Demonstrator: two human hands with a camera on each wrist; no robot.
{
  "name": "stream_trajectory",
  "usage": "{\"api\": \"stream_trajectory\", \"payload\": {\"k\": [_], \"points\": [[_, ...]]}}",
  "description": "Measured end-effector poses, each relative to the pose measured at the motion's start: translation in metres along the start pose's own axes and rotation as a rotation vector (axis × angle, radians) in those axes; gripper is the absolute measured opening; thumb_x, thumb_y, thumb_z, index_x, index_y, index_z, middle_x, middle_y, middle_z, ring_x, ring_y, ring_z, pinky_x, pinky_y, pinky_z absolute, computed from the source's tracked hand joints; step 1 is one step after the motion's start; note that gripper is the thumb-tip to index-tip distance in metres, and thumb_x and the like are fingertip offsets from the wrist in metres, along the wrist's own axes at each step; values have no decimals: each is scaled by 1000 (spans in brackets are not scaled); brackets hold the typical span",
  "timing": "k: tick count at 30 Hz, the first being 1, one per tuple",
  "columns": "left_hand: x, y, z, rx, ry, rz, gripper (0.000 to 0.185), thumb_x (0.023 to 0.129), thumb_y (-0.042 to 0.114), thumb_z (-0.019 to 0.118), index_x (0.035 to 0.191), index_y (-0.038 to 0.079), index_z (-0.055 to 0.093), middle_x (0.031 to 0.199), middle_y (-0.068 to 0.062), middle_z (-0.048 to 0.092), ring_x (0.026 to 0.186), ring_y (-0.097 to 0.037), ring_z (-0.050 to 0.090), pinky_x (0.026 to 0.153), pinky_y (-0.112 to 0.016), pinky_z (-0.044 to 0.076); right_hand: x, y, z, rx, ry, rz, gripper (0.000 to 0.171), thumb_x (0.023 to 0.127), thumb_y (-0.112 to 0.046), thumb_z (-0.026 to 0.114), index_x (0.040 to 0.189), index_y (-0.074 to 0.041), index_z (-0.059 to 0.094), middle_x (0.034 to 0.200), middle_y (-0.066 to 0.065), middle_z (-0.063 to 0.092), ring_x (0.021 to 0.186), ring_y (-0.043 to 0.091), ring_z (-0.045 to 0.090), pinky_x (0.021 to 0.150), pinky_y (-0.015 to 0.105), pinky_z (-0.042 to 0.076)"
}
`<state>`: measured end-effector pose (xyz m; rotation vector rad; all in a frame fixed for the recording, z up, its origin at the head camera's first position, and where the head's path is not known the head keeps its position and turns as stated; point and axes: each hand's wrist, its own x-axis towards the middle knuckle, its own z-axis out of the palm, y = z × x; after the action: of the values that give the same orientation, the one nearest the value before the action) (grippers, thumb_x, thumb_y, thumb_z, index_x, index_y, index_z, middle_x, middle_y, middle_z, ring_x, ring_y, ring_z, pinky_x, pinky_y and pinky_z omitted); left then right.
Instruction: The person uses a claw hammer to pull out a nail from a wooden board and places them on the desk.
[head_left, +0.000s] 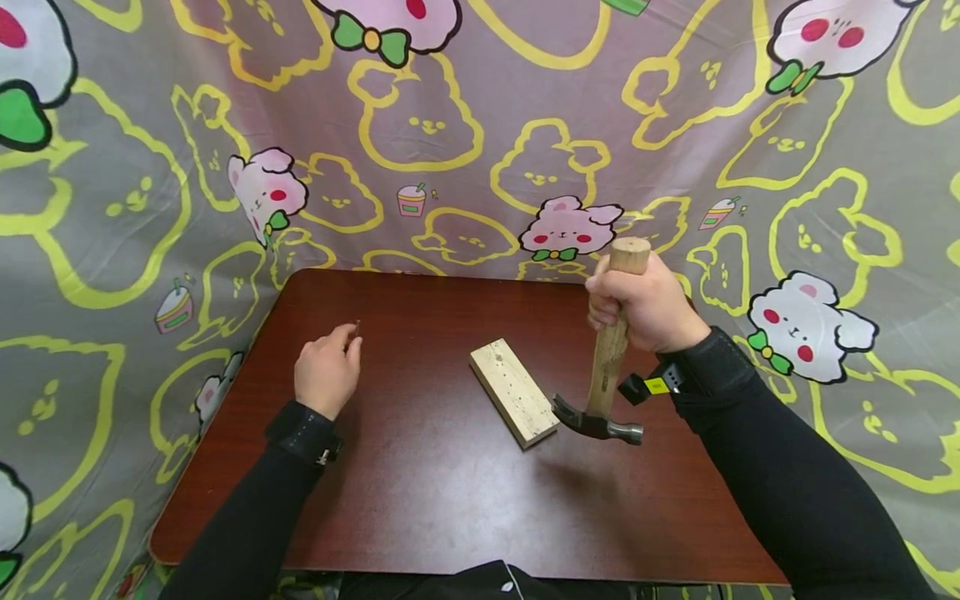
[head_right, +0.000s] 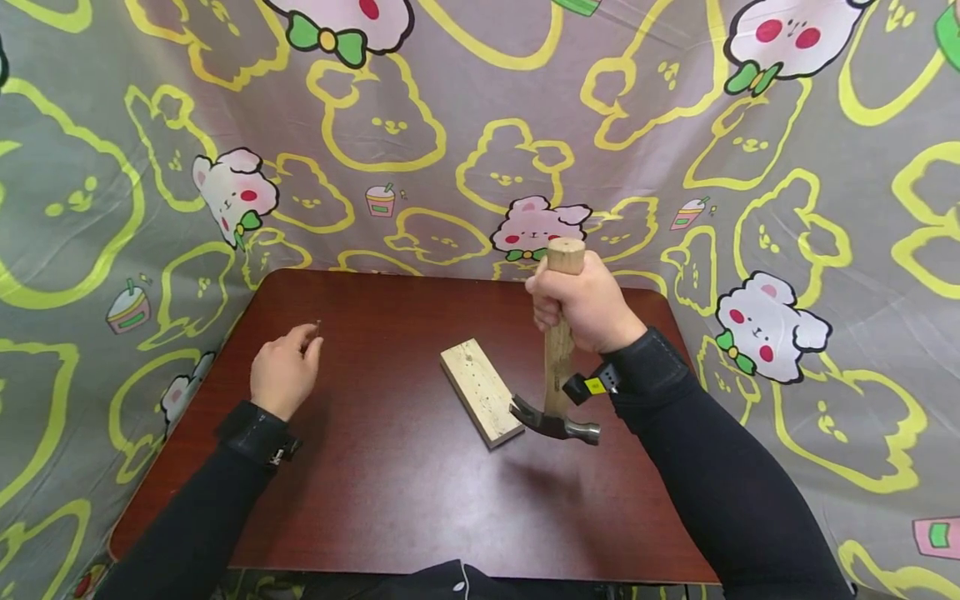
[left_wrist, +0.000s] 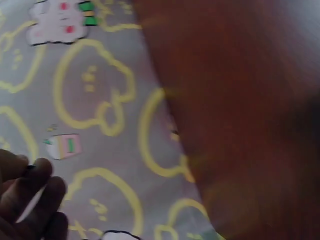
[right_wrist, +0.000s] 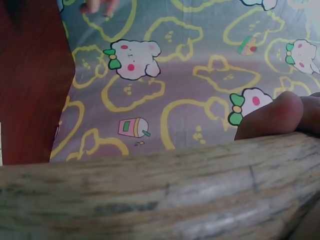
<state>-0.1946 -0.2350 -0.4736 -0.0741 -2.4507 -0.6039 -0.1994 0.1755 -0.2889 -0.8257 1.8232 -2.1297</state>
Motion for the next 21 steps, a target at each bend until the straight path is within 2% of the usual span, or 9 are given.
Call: {"api": "stream_trajectory", "payload": {"k": [4, 7, 10, 15, 21], "points": [[-15, -25, 6, 76, -78, -111, 20, 95, 13, 63, 107, -4, 64, 86, -24, 70, 70, -49, 64, 62, -60, 47, -1, 1, -3, 15, -24, 4, 30, 90, 10, 46, 63, -2, 44, 53, 7, 30, 44, 24, 27, 44, 40, 29], [-24, -41, 9, 124, -124, -185, 22, 95, 12, 61, 107, -5, 61, 82, -27, 68, 70, -52, 62, 63, -61, 46, -2, 1, -4, 13, -19, 5, 29, 90, 10, 46, 63, -2, 44, 53, 7, 30, 44, 24, 27, 45, 40, 29], [-33, -55, 13, 160, -164, -215, 21, 94, 13, 60, 103, -6, 62, 80, -30, 66, 71, -52, 61, 66, -62, 46, -3, 1, -5, 0, 6, 1, 28, 90, 9, 47, 64, -1, 43, 53, 8, 30, 44, 24, 27, 44, 40, 29], [-44, -74, 21, 191, -176, -236, 22, 92, 13, 59, 85, -8, 63, 79, -28, 62, 74, -52, 61, 70, -64, 44, -6, 1, -7, -13, 25, -5, 30, 90, 9, 47, 63, -1, 41, 53, 9, 29, 44, 25, 26, 44, 41, 29], [-52, -88, 27, 241, -301, -310, 24, 92, 11, 57, 88, -12, 62, 83, -34, 62, 78, -53, 60, 70, -64, 42, -7, -1, -8, -29, 22, -19, 31, 90, 10, 47, 62, -2, 42, 53, 9, 29, 44, 26, 29, 44, 41, 30]]}}
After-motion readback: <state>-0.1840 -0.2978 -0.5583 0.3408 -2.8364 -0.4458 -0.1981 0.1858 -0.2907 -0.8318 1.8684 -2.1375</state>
